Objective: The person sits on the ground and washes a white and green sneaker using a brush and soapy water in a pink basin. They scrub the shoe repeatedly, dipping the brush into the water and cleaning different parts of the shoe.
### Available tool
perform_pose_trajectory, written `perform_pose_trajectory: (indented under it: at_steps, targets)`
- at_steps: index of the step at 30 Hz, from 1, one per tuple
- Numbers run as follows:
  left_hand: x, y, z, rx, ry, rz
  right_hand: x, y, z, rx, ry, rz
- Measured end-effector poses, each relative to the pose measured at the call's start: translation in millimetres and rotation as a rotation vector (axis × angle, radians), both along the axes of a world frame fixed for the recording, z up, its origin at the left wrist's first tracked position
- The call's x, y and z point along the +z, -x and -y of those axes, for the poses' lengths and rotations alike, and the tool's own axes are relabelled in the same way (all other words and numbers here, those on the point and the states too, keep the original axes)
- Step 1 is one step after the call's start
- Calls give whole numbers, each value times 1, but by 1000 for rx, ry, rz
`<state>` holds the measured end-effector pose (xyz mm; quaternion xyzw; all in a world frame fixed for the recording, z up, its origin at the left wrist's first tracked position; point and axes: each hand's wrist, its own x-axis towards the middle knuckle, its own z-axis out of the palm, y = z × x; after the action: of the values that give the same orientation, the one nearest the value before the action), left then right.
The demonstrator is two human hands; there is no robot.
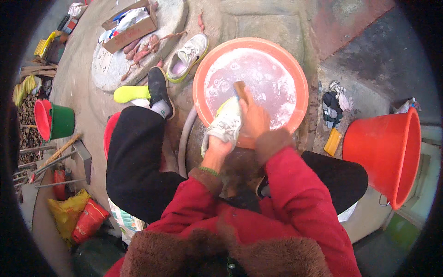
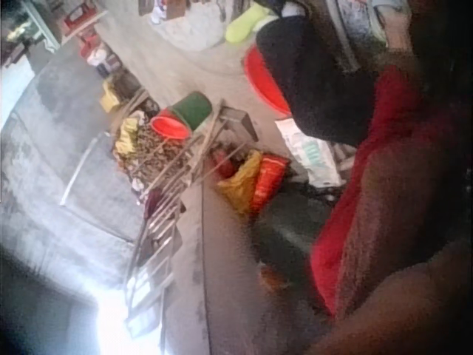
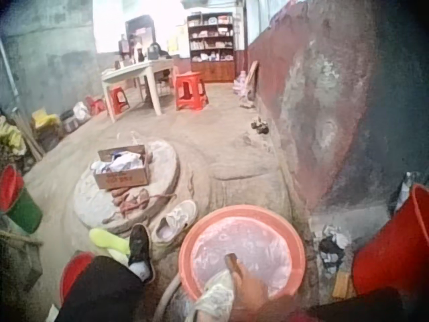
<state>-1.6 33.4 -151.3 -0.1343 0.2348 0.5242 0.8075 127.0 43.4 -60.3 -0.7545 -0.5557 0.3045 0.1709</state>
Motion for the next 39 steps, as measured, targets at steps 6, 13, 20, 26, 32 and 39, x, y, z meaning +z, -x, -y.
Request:
perform_pose_trajectory:
  at_steps: [6,13,20,26,32,39]
  targets:
    - [-2,1,-2,-46,34,-36,-1,6,20,109,107,-141]
    - [-8,3,-3,-34,-46,70,-21,9,28,226,-18,-48]
    - [9,4,-4,-52,25,260,-7,2,6,-3,-11,-96]
    - [14,-2,-3,-38,41,33,-11,0,19,176,67,30]
    - [14,3,-1,-51,-20,85,-10,6,20,204,95,-87]
    - [18,-9,-7,-85,-21,-66,-27,-7,8,-19,68,-11]
